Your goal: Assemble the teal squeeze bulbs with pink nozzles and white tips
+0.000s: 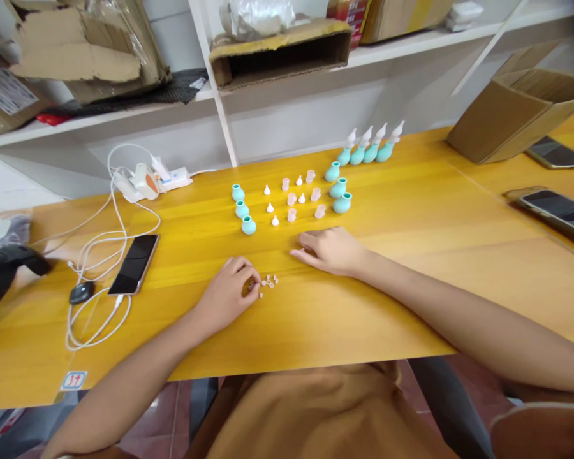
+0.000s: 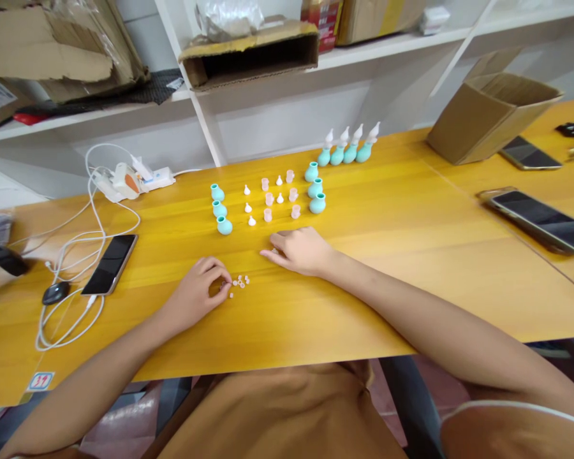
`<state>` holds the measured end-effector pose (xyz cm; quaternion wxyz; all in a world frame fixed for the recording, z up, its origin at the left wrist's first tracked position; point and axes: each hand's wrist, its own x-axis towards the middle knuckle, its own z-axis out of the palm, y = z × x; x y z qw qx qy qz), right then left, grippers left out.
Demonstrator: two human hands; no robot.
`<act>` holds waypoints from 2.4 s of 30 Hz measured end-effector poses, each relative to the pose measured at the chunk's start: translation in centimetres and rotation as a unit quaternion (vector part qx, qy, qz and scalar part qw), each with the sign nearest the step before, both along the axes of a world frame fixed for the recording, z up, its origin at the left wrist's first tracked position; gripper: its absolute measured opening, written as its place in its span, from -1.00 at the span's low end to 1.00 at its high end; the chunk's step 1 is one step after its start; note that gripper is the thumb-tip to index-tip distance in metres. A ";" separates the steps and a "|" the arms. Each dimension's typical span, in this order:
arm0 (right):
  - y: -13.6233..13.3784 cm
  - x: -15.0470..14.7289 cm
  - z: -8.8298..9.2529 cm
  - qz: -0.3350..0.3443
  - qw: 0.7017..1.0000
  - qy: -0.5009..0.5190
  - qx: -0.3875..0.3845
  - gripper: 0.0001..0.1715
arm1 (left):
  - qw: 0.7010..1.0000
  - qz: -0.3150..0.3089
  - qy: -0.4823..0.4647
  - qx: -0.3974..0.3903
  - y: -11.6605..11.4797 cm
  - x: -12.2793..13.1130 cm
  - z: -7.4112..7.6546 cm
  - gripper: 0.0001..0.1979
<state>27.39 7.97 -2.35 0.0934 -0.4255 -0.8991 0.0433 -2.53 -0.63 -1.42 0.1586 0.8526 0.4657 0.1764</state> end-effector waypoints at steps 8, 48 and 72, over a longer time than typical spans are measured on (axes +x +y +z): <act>-0.8 -1.1 0.5 0.018 0.953 0.250 -0.170 -0.25 | 0.994 0.046 -0.103 -0.005 -0.3 0.5 0.8 -0.89; -7.4 -8.1 -1.4 0.125 0.616 0.559 -0.541 -0.33 | 0.952 -0.088 -0.205 0.211 -1.6 0.7 2.9 -0.88; -7.4 -8.0 -1.2 0.116 0.617 0.563 -0.537 -0.32 | 0.955 -0.089 -0.194 0.207 -1.4 0.6 2.5 -0.83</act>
